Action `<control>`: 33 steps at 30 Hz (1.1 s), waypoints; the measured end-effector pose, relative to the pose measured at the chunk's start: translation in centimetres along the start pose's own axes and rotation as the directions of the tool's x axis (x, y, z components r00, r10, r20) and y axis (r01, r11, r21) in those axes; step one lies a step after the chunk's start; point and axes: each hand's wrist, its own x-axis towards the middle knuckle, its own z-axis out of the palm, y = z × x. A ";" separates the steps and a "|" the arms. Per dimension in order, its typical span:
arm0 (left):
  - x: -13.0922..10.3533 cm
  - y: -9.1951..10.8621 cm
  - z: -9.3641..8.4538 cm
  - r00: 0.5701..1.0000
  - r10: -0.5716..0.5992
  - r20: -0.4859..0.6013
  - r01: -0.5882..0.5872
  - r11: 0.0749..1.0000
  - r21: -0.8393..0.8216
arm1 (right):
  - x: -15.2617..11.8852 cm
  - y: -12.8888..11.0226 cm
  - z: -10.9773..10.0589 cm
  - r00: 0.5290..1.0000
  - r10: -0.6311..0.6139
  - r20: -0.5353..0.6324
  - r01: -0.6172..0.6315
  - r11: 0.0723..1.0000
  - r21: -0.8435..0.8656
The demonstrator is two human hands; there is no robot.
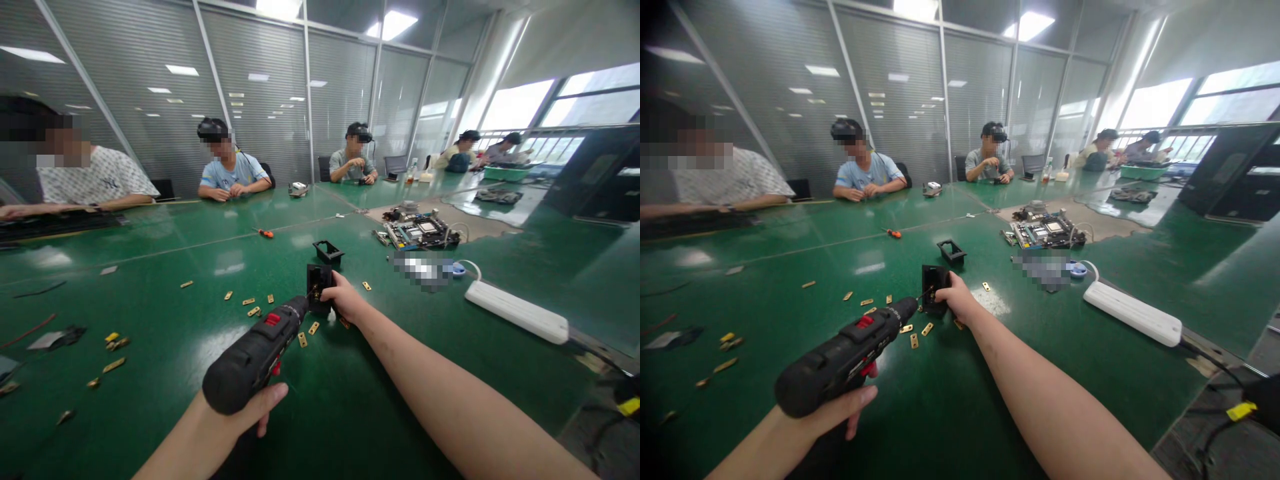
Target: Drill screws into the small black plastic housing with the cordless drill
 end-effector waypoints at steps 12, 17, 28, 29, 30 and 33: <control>0.1 0.6 0.5 0.997 0.075 -0.023 -0.077 0.994 -0.072 | -0.1 0.1 0.2 1.000 0.004 -0.011 -0.004 1.000 0.002; -0.8 1.8 0.6 0.999 0.011 -0.037 -0.014 0.998 -0.065 | -0.5 -0.3 0.3 1.000 0.011 -0.006 -0.011 1.000 -0.006; -0.3 1.3 0.6 1.000 -0.013 -0.012 0.012 0.999 -0.046 | -0.5 -0.3 0.2 1.000 -0.004 -0.016 0.004 1.000 -0.002; -0.3 1.2 0.5 1.000 -0.024 -0.008 0.023 0.998 -0.053 | -0.5 -0.3 0.2 1.000 -0.005 -0.012 0.005 1.000 -0.002; -0.3 1.2 0.5 0.999 -0.034 -0.009 0.033 0.997 -0.063 | -0.5 -0.4 0.3 1.000 -0.005 -0.009 0.005 1.000 0.000; -0.4 1.2 0.5 0.998 -0.053 -0.024 0.051 0.996 -0.079 | -0.4 -0.4 0.3 1.000 0.005 -0.007 -0.005 1.000 0.008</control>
